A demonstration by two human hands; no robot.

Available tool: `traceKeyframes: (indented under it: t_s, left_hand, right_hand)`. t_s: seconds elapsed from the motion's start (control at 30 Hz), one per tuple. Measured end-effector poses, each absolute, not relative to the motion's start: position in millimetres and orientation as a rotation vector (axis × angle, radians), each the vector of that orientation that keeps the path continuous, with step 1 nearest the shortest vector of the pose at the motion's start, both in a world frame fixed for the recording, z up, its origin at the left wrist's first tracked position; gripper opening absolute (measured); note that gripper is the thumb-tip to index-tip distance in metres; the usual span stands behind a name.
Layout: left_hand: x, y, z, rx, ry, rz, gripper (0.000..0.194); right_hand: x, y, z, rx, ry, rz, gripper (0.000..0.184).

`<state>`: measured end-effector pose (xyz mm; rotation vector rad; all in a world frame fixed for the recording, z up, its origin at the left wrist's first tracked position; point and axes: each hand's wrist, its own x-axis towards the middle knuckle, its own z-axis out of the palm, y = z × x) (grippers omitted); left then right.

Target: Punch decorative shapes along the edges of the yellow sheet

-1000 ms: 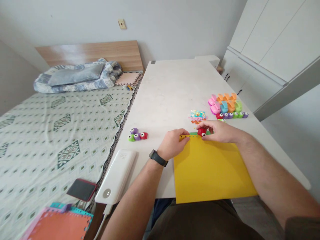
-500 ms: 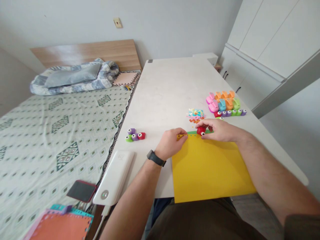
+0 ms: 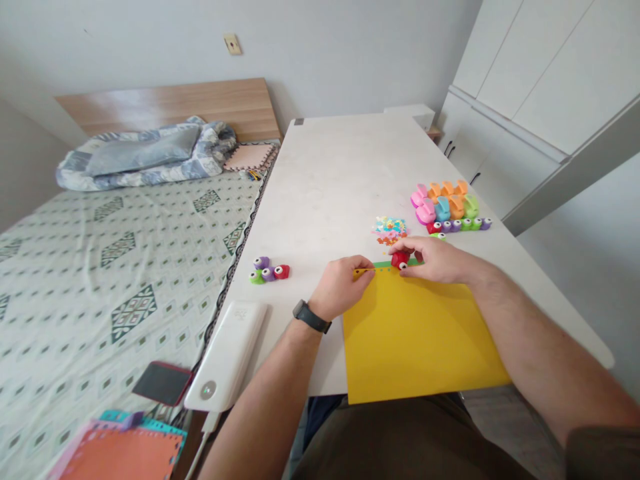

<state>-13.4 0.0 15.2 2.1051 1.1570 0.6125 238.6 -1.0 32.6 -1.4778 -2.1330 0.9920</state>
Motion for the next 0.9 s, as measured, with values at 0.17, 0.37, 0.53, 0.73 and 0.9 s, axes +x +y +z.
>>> traceKeyframes:
  t_s: [0.17,0.37,0.53,0.73,0.9]
  left_hand:
    - [-13.9,0.0,14.7,2.101,1.148,0.624,0.019]
    - [-13.9,-0.7,13.4,2.104,1.141,0.644,0.019]
    - [-13.8,-0.9,13.3,2.1,1.139,0.653,0.018]
    - [-12.8,-1.5,14.5,2.093,1.132,0.667,0.018]
    - [-13.0,-1.5,15.7,2.1,1.124,0.667,0.018]
  right_hand:
    - [240.1,0.1,31.1,-1.457,-2.184,1.0,0.044]
    - [239.6,-0.6,31.5,-1.412,-2.233,1.062,0.037]
    - [239.5,-1.7,30.6,-1.391,-2.223,1.131,0.043]
    - [239.7,-2.4,30.2,-1.343,-2.212,1.156,0.043]
    - [238.6,-3.2,32.8,-1.362,-2.228,1.148,0.039]
